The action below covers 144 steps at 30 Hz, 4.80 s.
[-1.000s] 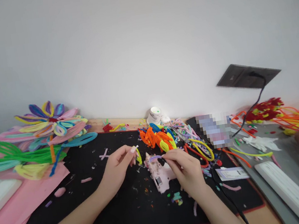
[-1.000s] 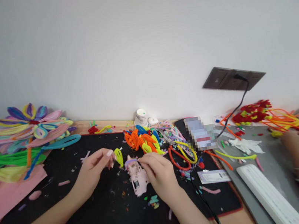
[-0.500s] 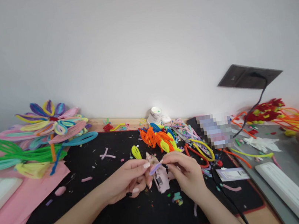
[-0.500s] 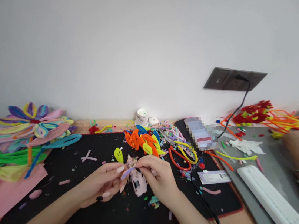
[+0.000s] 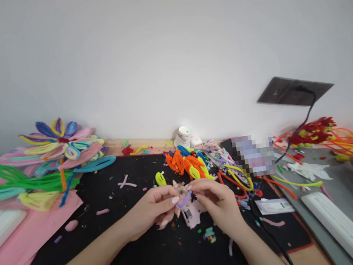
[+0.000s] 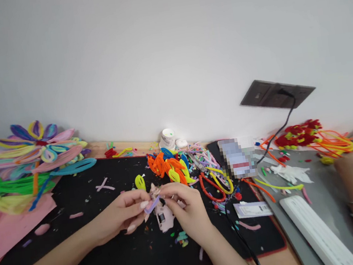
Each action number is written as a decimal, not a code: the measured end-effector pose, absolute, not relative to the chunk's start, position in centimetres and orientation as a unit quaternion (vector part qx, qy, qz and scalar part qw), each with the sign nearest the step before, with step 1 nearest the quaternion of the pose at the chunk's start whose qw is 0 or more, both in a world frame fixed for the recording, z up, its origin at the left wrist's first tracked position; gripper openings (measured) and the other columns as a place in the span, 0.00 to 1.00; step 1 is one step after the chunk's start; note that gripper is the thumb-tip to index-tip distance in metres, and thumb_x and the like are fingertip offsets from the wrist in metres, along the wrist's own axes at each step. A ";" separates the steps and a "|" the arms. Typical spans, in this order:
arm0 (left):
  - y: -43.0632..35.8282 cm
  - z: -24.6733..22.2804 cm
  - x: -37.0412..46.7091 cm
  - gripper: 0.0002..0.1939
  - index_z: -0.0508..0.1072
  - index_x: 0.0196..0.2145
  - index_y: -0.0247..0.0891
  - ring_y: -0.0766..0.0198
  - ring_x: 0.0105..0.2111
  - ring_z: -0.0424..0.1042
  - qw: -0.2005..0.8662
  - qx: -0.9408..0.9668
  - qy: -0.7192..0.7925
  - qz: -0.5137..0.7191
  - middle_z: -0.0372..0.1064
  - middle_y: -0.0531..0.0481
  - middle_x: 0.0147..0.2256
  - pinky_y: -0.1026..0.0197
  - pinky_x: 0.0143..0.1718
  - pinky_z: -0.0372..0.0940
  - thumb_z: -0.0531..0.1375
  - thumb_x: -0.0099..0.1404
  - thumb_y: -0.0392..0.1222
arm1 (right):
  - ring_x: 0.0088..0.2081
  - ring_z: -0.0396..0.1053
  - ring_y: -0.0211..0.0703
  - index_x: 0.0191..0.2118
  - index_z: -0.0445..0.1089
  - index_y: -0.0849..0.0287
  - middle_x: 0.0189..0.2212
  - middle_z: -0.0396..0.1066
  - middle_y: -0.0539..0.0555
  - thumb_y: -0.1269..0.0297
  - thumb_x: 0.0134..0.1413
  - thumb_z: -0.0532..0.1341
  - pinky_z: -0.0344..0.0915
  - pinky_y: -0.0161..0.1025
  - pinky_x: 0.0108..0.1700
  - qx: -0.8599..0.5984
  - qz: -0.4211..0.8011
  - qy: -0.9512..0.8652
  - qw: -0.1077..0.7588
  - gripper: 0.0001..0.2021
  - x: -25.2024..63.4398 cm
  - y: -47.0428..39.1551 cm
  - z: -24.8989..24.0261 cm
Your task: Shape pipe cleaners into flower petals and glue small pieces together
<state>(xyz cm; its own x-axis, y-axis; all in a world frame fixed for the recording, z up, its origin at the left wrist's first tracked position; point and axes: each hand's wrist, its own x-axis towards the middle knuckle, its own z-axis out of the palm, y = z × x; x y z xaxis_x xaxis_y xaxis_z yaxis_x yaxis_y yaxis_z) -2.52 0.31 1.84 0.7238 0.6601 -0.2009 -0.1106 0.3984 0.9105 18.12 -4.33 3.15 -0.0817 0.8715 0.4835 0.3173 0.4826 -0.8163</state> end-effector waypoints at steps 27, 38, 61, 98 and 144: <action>0.2 1.3 -2.6 0.10 0.74 0.33 0.38 0.69 0.23 0.60 0.516 0.726 0.351 0.289 0.63 0.58 0.25 0.66 0.25 0.54 0.58 0.69 0.45 | 0.16 0.52 0.31 0.28 0.71 0.58 0.17 0.65 0.44 0.51 0.51 0.69 0.47 0.30 0.18 -0.530 0.524 -0.473 0.471 0.15 17.1 -4.1 3.3; 0.0 1.1 -2.4 0.09 0.74 0.37 0.38 0.69 0.21 0.59 0.527 0.695 0.369 0.321 0.67 0.57 0.26 0.66 0.24 0.54 0.62 0.65 0.47 | 0.17 0.51 0.30 0.26 0.70 0.58 0.17 0.66 0.45 0.51 0.50 0.70 0.46 0.31 0.20 -0.515 0.538 -0.453 0.489 0.16 16.8 -4.1 3.6; 0.0 1.6 -2.3 0.11 0.75 0.30 0.37 0.69 0.20 0.62 0.577 0.652 0.377 0.316 0.66 0.56 0.24 0.65 0.24 0.58 0.61 0.64 0.47 | 0.19 0.57 0.33 0.32 0.78 0.58 0.21 0.71 0.48 0.63 0.51 0.66 0.55 0.32 0.21 -0.529 0.435 -0.538 0.492 0.05 17.3 -4.1 3.3; 0.4 0.9 -1.9 0.16 0.74 0.32 0.35 0.70 0.19 0.66 0.670 0.545 0.361 0.352 0.72 0.54 0.26 0.64 0.24 0.62 0.67 0.61 0.53 | 0.28 0.78 0.42 0.49 0.82 0.53 0.36 0.84 0.54 0.74 0.60 0.62 0.77 0.36 0.35 -0.486 0.202 -0.698 0.486 0.16 17.2 -4.7 2.8; 0.1 1.3 -2.0 0.11 0.76 0.30 0.36 0.68 0.18 0.64 0.646 0.594 0.364 0.312 0.68 0.56 0.20 0.65 0.24 0.60 0.62 0.61 0.48 | 0.43 0.78 0.45 0.46 0.79 0.55 0.42 0.79 0.57 0.77 0.63 0.56 0.74 0.39 0.44 -0.432 0.242 -0.737 0.459 0.16 17.5 -4.5 2.7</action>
